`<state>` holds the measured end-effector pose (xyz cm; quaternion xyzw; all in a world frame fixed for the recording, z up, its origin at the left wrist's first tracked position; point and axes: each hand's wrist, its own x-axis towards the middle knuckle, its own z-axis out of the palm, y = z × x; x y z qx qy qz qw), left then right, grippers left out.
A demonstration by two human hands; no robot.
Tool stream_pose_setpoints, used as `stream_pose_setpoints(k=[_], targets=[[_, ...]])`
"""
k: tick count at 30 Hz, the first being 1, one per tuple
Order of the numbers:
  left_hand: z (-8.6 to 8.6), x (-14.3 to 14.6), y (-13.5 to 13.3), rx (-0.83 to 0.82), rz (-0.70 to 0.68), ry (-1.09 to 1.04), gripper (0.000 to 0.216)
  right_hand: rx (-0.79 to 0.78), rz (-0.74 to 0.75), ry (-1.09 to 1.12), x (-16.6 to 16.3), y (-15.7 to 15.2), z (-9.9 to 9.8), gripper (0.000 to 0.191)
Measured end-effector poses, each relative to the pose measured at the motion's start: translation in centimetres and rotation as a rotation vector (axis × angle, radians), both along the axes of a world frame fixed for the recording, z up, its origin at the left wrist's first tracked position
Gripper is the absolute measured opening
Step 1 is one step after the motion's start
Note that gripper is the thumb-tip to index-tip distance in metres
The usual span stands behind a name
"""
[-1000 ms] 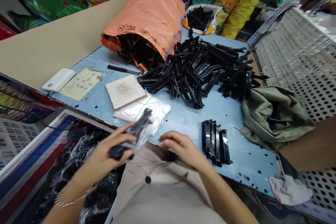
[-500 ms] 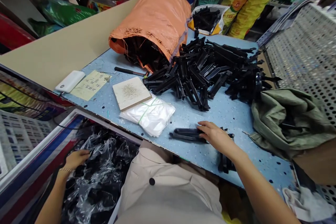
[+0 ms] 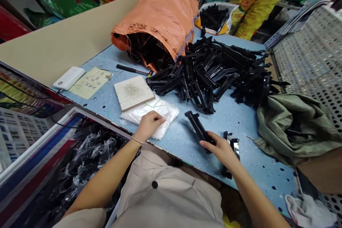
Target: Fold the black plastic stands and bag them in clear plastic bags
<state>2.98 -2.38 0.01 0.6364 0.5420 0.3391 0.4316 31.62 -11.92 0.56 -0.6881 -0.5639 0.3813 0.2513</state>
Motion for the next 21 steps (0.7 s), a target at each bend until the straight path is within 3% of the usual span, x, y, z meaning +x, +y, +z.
stream_pose_setpoints(k=[4, 8, 11, 16, 21], targets=[[0.0, -1.6, 1.0, -0.407, 0.079, -0.466, 0.03, -0.17, -0.047, 0.749, -3.0, 1.1, 1.3, 0.047], [0.5, -1.2, 0.5, -0.417, 0.111, -0.471, 0.026, -0.326, 0.054, 1.173, -9.4, 4.0, 1.2, 0.043], [0.8, -1.8, 0.4, -0.341, 0.154, -0.414, 0.023, -0.355, 0.035, 1.293, -12.3, 6.1, 0.5, 0.037], [1.3, -4.4, 0.7, -0.338, 0.276, -0.555, 0.026, -0.325, -0.14, 1.345, -11.0, 6.9, 0.6, 0.034], [0.9, -2.8, 0.4, -0.334, 0.217, -0.658, 0.048, -0.363, 0.01, 1.334, -11.6, 6.0, 1.3, 0.036]])
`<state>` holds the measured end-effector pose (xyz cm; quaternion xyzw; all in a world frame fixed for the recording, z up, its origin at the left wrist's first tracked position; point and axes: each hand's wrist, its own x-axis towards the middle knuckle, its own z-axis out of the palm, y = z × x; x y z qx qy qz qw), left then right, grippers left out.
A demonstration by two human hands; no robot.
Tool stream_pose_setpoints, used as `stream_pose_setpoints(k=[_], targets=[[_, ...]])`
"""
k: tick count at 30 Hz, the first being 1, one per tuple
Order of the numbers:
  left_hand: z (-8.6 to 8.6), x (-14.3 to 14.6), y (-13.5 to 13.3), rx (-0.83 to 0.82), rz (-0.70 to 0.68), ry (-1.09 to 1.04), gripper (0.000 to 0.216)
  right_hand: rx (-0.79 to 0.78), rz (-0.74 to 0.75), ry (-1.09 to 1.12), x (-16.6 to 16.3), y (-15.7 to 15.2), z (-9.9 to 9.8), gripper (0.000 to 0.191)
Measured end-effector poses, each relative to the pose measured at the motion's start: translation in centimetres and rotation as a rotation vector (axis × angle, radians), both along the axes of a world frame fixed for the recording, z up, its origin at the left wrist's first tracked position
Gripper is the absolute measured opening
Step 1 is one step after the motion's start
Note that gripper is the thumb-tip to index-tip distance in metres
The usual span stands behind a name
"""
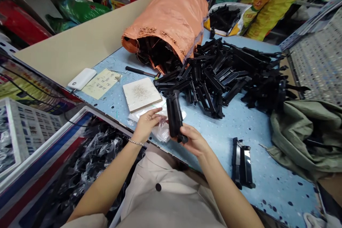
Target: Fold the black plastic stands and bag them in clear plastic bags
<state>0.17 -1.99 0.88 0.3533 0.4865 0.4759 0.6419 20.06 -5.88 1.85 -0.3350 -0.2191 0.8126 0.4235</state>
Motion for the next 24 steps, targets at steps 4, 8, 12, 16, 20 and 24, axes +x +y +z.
stream_pose_setpoints(k=[4, 8, 12, 16, 20, 24], targets=[[-0.8, 1.2, -0.6, 0.103, -0.03, 0.061, 0.054, -0.062, -0.09, 0.032, -1.2, 0.2, -0.8, 0.032], [-1.0, 0.6, -0.9, 0.177, -0.049, 0.299, 0.022, -0.125, -0.131, 0.069, -0.5, 0.0, -1.0, 0.037], [-0.5, 0.5, -0.9, 0.308, -0.015, 0.503, 0.013, -0.066, -0.029, 0.047, -0.2, -0.5, -0.1, 0.041], [-0.2, 0.6, -0.7, 0.297, -0.011, 0.495, 0.016, 0.056, 0.034, -0.085, -0.4, -0.2, 0.2, 0.034], [0.2, -0.5, -0.9, 0.467, -0.001, 0.555, 0.005, 0.035, -0.076, -0.173, 0.5, 0.4, -0.3, 0.03], [0.7, -1.2, -1.2, 0.765, -0.241, 0.915, 0.029, 0.013, -0.136, -0.186, 1.4, 0.7, -0.6, 0.031]])
